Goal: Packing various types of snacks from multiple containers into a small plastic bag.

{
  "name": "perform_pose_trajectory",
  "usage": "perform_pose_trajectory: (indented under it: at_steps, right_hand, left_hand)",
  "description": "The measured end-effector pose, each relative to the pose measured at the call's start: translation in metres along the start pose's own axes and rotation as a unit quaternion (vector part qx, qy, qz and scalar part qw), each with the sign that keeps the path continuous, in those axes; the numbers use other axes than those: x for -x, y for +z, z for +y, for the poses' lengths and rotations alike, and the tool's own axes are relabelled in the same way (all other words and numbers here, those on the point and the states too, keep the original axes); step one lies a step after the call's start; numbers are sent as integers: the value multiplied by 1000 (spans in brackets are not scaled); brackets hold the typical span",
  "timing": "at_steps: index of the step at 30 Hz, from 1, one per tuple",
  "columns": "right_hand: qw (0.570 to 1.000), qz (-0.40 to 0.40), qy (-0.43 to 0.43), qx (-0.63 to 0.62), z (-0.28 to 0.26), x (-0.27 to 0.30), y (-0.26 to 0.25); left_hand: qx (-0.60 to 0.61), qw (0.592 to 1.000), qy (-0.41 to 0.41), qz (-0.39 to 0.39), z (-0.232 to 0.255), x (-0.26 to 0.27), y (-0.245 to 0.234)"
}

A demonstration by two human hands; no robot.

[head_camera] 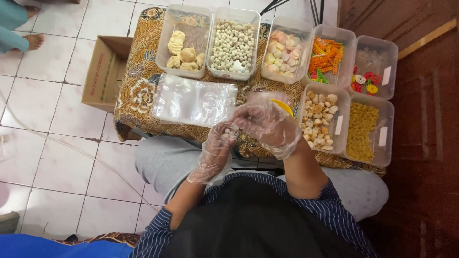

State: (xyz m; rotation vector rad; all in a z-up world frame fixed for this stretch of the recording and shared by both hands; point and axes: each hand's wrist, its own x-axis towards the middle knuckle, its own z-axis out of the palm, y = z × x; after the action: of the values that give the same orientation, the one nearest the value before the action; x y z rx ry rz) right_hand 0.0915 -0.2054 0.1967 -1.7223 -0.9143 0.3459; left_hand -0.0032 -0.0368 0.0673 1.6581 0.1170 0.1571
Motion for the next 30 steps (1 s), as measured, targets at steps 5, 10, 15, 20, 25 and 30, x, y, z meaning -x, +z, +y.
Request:
perform_pose_trajectory:
  at_steps: [5,10,15,20,25,30]
  right_hand:
    - [998,-43,1,35,-18,20,12]
    - [979,-147,128,60,2,24,15]
    - [972,-187,127,-61,19,15,8]
    - [880,-196,54,-428,40,7,9]
    - [995,-38,-89,27,22,7,11]
    - [829,-61,32,-556,89,46,23]
  left_hand:
    - [122,990,71,8,2,7,19]
    - [-13,990,126,-54,-18,4,22]
    - [288,946,-145,-25,14,-5,11]
    - [461,834,-291,-87,48,-19,-13]
    - [443,859,-129,-222,81,-20,0]
    - [445,831,-244,-226,87,-8,-2]
